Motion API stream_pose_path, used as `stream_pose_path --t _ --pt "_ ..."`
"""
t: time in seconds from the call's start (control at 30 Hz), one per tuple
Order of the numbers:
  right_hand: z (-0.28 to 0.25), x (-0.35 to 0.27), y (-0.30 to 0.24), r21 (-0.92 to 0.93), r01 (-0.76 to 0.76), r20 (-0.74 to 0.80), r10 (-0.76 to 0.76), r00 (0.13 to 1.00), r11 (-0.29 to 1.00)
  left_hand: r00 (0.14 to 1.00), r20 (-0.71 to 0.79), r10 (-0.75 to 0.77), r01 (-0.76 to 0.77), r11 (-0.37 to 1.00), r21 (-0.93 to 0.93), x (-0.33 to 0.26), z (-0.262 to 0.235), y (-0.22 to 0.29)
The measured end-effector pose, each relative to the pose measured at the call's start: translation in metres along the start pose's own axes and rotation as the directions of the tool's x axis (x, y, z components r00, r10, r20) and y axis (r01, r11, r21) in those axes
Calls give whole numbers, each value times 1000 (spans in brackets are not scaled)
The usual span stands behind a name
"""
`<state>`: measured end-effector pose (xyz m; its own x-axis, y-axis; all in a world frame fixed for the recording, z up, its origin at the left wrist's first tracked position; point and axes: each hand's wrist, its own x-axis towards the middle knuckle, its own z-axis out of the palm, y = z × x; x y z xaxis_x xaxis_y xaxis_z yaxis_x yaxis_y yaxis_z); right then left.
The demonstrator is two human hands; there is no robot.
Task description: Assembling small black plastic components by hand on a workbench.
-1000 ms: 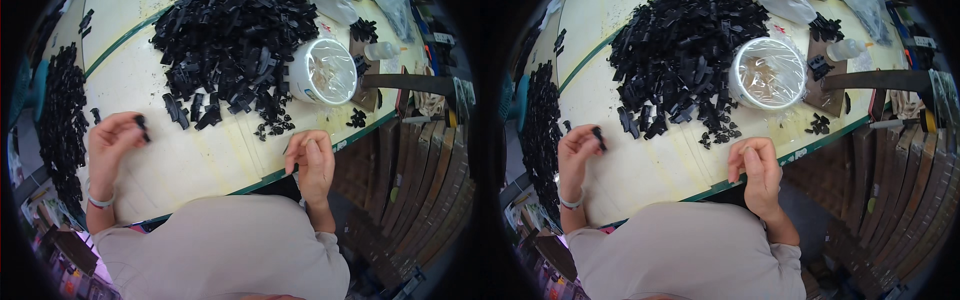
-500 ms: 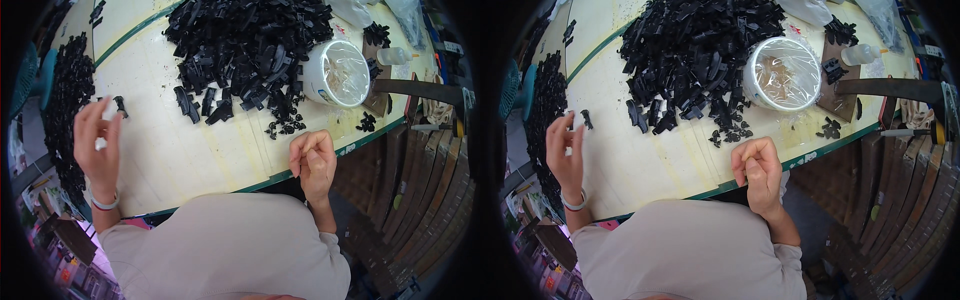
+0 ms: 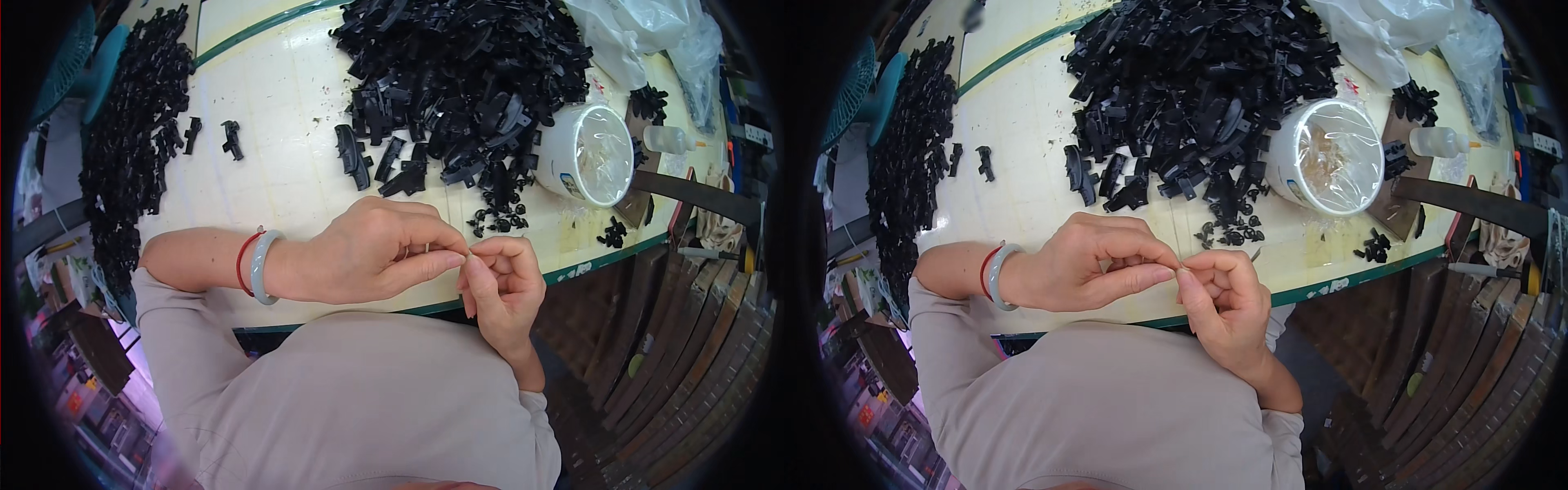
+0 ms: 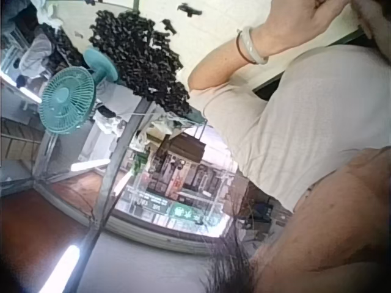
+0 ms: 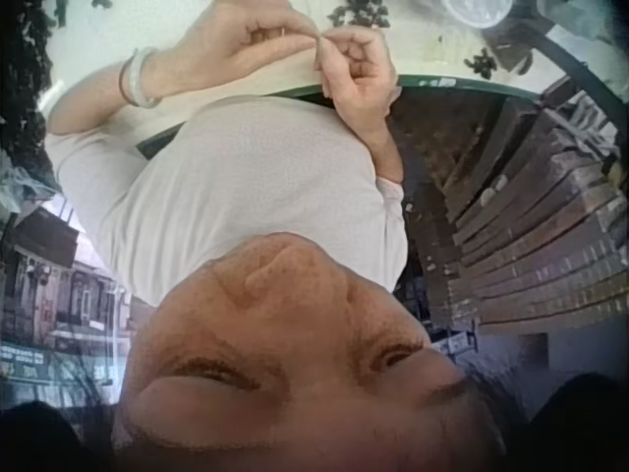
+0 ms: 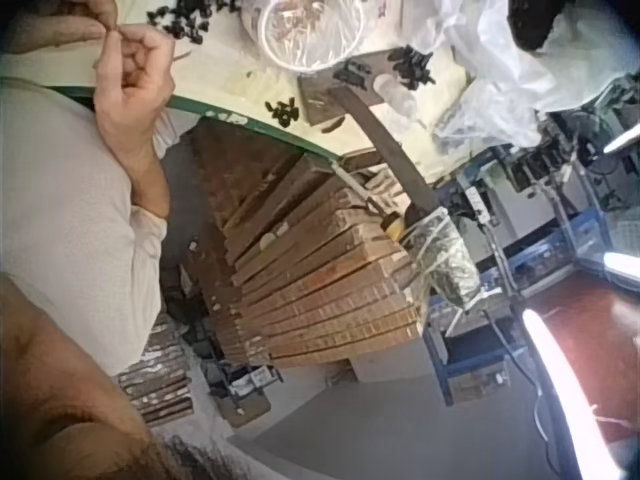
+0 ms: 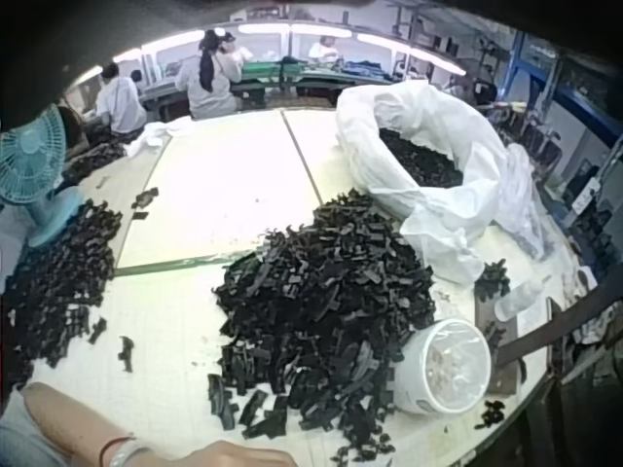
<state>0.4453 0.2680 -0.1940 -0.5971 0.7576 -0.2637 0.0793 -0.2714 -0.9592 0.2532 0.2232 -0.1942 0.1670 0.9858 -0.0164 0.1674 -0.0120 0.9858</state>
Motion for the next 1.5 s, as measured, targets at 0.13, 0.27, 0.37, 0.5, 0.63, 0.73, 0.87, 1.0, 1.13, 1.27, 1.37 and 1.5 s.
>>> stream_pose_path --t 0.13,0.27,0.37,0.5,0.63,0.73,0.87,1.0,1.13,1.27,1.37,1.5 --pt "-1 1 3 -124 66 -1 -66 998 990 1000 -1 -6 6 1000 2 2 0 0" --pt "0 1 8 -284 213 17 -218 976 935 999 -39 -1 1 1000 0 1 3 -1" --pt "5 -1 8 -327 259 21 -267 963 909 995 -85 43 -41 999 28 -1 7 -4" --pt "4 1 -1 -31 54 -13 -55 998 998 996 -91 -20 17 999 -32 3 8 -3" --pt "1 0 -1 107 -47 -6 48 999 993 972 42 -232 236 944 -230 3 5 5" --pt "-1 -1 -1 99 -72 -4 72 997 992 946 120 -301 324 871 -368 2 6 3" --pt "-4 -3 0 139 -94 -9 96 995 986 940 123 -319 340 827 -448 2 8 3" --pt "-18 -7 -1 -18 21 -156 -24 988 1000 925 177 -335 379 802 -461 3 3 2" --pt "-40 -7 12 -461 205 -376 -400 836 863 939 213 -268 316 919 -237 3 -3 2" --pt "-34 -2 10 -754 224 -172 -514 840 618 992 105 72 -69 997 -37 2 4 -6" --pt "-31 4 15 -801 230 -136 -542 829 553 997 50 -59 60 998 -26 1 3 9" --pt "-29 13 15 -795 276 -86 -551 830 540 967 145 -211 198 975 98 -10 -20 19"
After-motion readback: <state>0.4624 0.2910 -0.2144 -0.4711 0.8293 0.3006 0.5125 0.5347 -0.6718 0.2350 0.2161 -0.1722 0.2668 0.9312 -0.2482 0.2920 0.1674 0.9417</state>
